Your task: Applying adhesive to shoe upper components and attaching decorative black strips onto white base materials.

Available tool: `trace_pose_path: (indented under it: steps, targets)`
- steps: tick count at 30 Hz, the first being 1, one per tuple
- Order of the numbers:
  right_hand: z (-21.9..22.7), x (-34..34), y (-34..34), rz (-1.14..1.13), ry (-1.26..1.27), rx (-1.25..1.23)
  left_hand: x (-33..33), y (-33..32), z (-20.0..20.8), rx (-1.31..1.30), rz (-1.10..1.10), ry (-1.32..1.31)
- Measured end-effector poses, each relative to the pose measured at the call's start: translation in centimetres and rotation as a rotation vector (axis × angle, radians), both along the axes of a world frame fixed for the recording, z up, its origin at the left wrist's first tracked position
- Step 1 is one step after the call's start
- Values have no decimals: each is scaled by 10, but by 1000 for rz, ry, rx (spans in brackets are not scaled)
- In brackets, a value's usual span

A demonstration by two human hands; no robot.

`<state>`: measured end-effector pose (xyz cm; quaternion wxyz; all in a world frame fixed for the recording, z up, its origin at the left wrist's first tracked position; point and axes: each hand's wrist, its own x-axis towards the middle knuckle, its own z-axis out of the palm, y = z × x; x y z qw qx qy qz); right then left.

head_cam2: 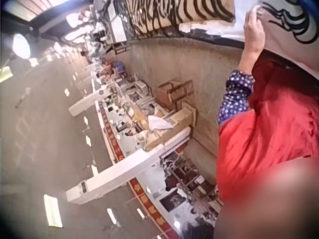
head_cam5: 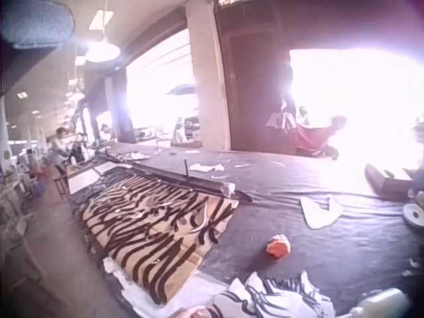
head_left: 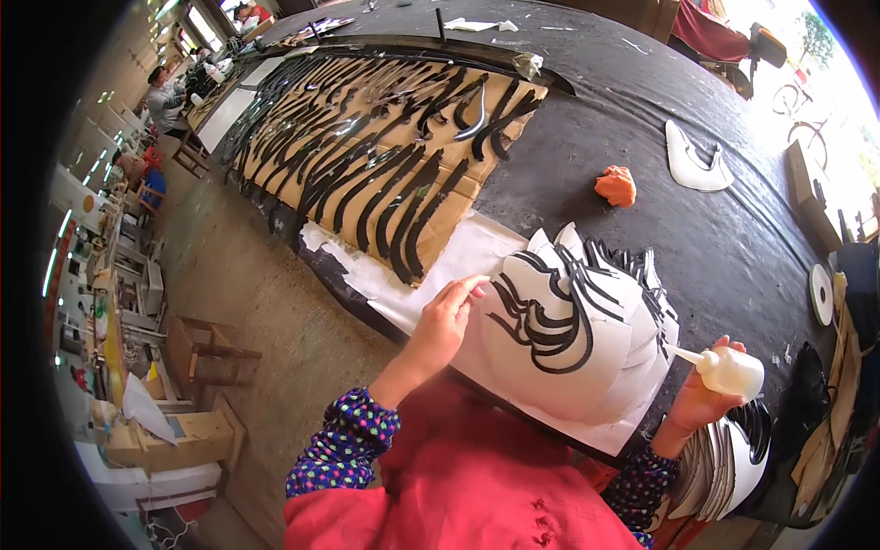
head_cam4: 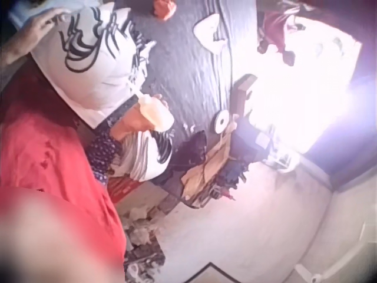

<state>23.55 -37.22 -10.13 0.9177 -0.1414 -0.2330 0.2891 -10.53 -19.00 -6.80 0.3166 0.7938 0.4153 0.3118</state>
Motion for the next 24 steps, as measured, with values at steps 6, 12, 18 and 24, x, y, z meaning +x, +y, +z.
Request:
trace_pose_path:
  steps: [6,12,18,24]
  targets:
    - [-2,2,1,95,40,44,15,-14,-4,794,-173,782]
    - [-2,1,2,115,96,82,8,-17,-7,879,-300,838]
    - [0,-1,2,140,116,72,-21,-23,6,858,-438,593]
    - [1,-3,5,137,110,53,-4,-67,26,439,-254,522]
